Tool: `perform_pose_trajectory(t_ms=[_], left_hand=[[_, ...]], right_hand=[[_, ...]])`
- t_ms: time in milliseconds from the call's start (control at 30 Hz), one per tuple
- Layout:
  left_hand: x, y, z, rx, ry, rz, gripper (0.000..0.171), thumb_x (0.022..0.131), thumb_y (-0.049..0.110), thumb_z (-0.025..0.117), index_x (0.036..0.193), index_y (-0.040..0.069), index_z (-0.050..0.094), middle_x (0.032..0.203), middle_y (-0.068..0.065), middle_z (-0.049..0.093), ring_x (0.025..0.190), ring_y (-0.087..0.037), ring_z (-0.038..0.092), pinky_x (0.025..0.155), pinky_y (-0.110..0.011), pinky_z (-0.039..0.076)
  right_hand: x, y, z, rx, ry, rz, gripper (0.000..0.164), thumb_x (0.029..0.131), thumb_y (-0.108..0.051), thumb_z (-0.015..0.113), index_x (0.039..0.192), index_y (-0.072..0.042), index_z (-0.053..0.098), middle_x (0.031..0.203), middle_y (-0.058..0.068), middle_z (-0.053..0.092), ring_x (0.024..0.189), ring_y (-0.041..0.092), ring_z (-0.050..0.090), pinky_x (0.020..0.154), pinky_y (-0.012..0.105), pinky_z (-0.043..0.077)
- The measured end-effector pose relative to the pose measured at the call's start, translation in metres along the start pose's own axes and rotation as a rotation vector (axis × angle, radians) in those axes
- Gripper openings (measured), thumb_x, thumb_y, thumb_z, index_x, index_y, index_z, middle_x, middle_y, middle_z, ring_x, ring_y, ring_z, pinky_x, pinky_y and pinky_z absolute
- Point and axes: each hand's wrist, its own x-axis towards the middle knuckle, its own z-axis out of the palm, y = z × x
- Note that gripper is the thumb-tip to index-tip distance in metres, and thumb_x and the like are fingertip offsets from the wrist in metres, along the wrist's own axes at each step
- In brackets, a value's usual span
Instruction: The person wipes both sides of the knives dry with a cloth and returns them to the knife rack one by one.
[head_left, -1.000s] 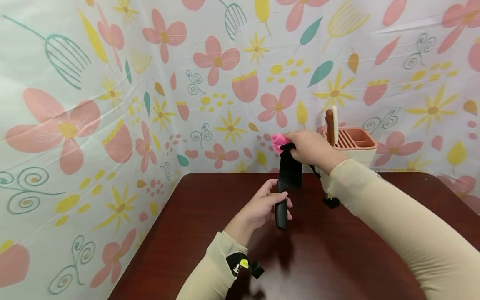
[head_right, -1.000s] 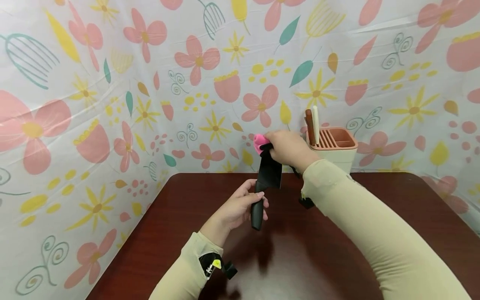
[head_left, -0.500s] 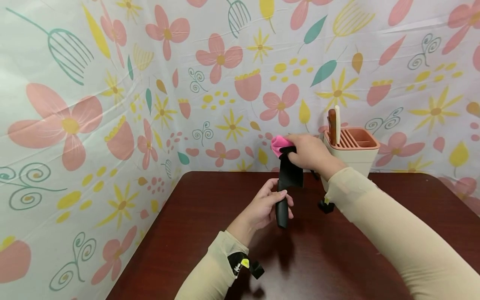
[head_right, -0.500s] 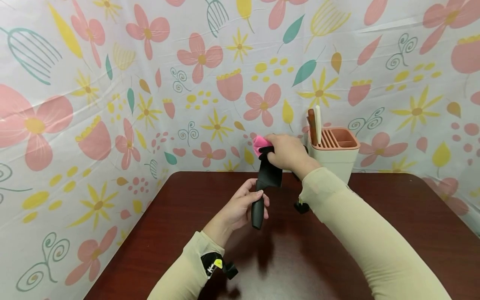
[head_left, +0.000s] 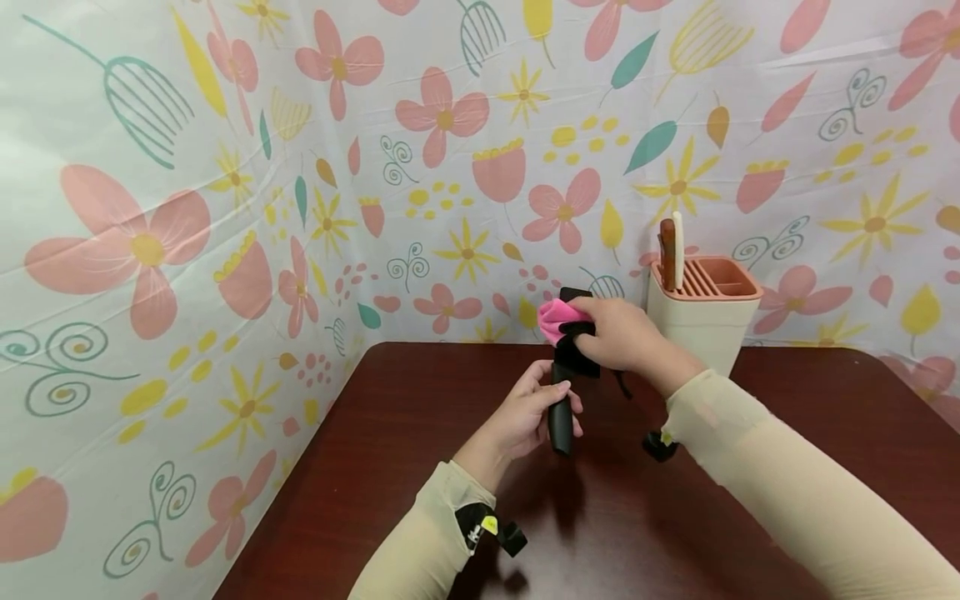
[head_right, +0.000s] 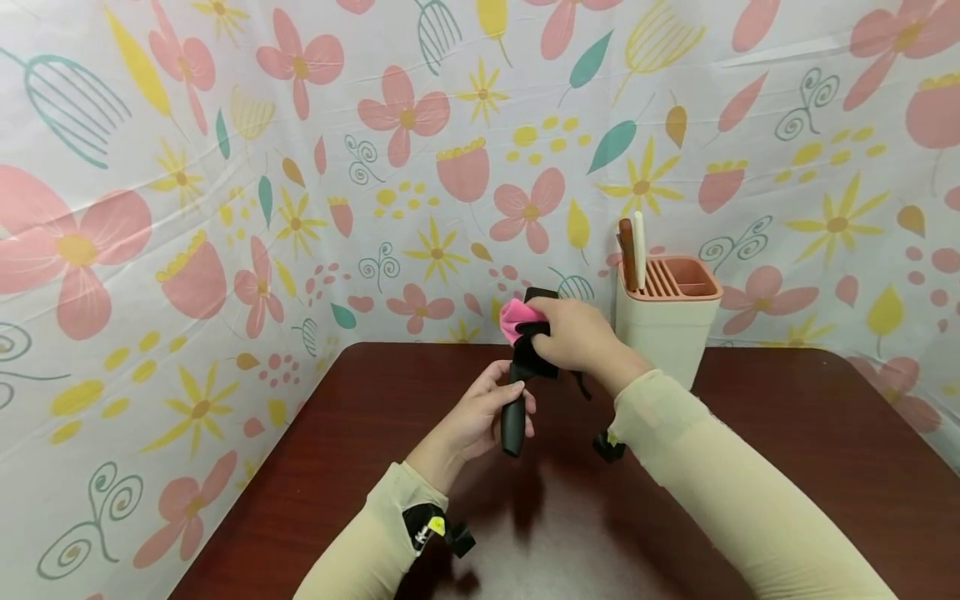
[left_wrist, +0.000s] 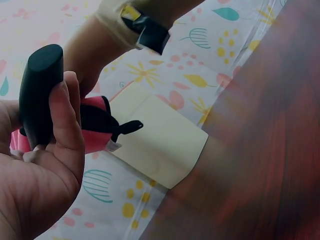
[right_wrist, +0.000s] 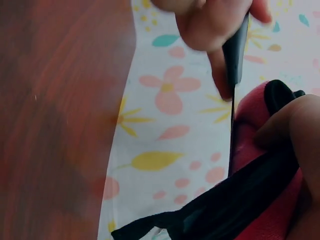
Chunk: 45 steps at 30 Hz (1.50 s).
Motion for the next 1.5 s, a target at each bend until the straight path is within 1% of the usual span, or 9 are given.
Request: perform_pose_trajectory(t_ms=[267,500,800,933,1100,1200,1333,1400,1500], left_hand=[[0.000,-0.001,-0.003,0.002,-0.004,0.026,0.019,0.110,0.018,0.046,0.127,0.022,0.038,0.086,0.000,0.068,0.064,-0.014,0.073,0.063,-0.031,0.063],[-0.002,-0.001,-0.005,0.015,0.001,0.028,0.030,0.110,0.016,0.044,0.138,0.021,0.036,0.085,0.001,0.068,0.063,-0.013,0.073,0.063,-0.029,0.063],[-0.002,-0.002,-0.007,0.044,0.006,0.027,0.036,0.110,0.016,0.044,0.145,0.022,0.035,0.089,-0.001,0.065,0.063,-0.013,0.072,0.060,-0.029,0.062],[-0.002,-0.003,-0.008,0.061,-0.014,0.026,0.039,0.111,0.017,0.043,0.148,0.024,0.035,0.090,-0.001,0.065,0.063,-0.013,0.072,0.062,-0.030,0.062],[0.000,-0.004,-0.007,0.067,-0.028,0.036,0.037,0.111,0.018,0.043,0.147,0.023,0.039,0.089,0.001,0.066,0.063,-0.012,0.072,0.064,-0.031,0.063],[0.000,-0.004,-0.007,0.068,-0.032,0.031,0.037,0.111,0.017,0.043,0.147,0.023,0.039,0.090,0.001,0.067,0.063,-0.012,0.072,0.064,-0.032,0.063],[-0.001,-0.005,-0.008,0.077,-0.008,0.011,0.039,0.111,0.016,0.043,0.149,0.024,0.038,0.091,0.000,0.067,0.063,-0.014,0.072,0.064,-0.032,0.063],[-0.001,-0.006,-0.007,0.075,0.007,0.001,0.040,0.110,0.016,0.044,0.149,0.025,0.039,0.091,-0.001,0.067,0.063,-0.015,0.071,0.064,-0.033,0.063],[0.000,-0.007,-0.006,0.082,0.022,-0.010,0.035,0.110,0.018,0.046,0.145,0.022,0.041,0.091,-0.001,0.069,0.063,-0.014,0.071,0.062,-0.032,0.063]], right_hand=[[-0.020,-0.014,0.002,0.044,0.015,-0.027,0.043,0.084,-0.015,0.066,0.127,-0.015,0.068,0.083,0.003,0.071,0.069,0.018,0.057,0.065,0.038,0.048],[-0.031,-0.021,0.004,0.069,0.017,-0.047,0.042,0.083,-0.015,0.067,0.125,-0.019,0.068,0.074,0.000,0.063,0.063,0.016,0.052,0.059,0.032,0.042],[-0.042,-0.030,0.004,0.114,0.002,-0.066,0.038,0.084,-0.013,0.067,0.121,-0.019,0.069,0.074,-0.003,0.061,0.066,0.014,0.052,0.062,0.031,0.043],[-0.048,-0.033,0.004,0.116,0.009,-0.067,0.034,0.085,-0.015,0.068,0.118,-0.019,0.069,0.073,-0.004,0.061,0.069,0.014,0.054,0.064,0.031,0.044],[-0.054,-0.037,-0.002,0.113,0.008,-0.088,0.019,0.086,-0.015,0.070,0.103,-0.021,0.067,0.067,-0.006,0.053,0.069,0.013,0.051,0.064,0.031,0.042],[-0.054,-0.038,-0.009,0.105,-0.041,-0.101,0.022,0.088,-0.016,0.070,0.109,-0.022,0.069,0.069,-0.008,0.054,0.069,0.011,0.051,0.064,0.030,0.043],[-0.050,-0.038,-0.022,0.094,-0.172,-0.131,0.033,0.090,-0.016,0.071,0.122,-0.024,0.070,0.073,-0.011,0.060,0.069,0.008,0.053,0.065,0.028,0.045],[-0.047,-0.038,-0.031,0.090,-0.240,-0.154,0.031,0.091,-0.017,0.072,0.121,-0.025,0.070,0.072,-0.012,0.060,0.069,0.007,0.054,0.066,0.027,0.046],[-0.043,-0.036,-0.045,0.090,-0.308,-0.183,0.028,0.092,-0.016,0.073,0.118,-0.024,0.071,0.080,-0.012,0.065,0.073,0.006,0.057,0.070,0.027,0.047]])
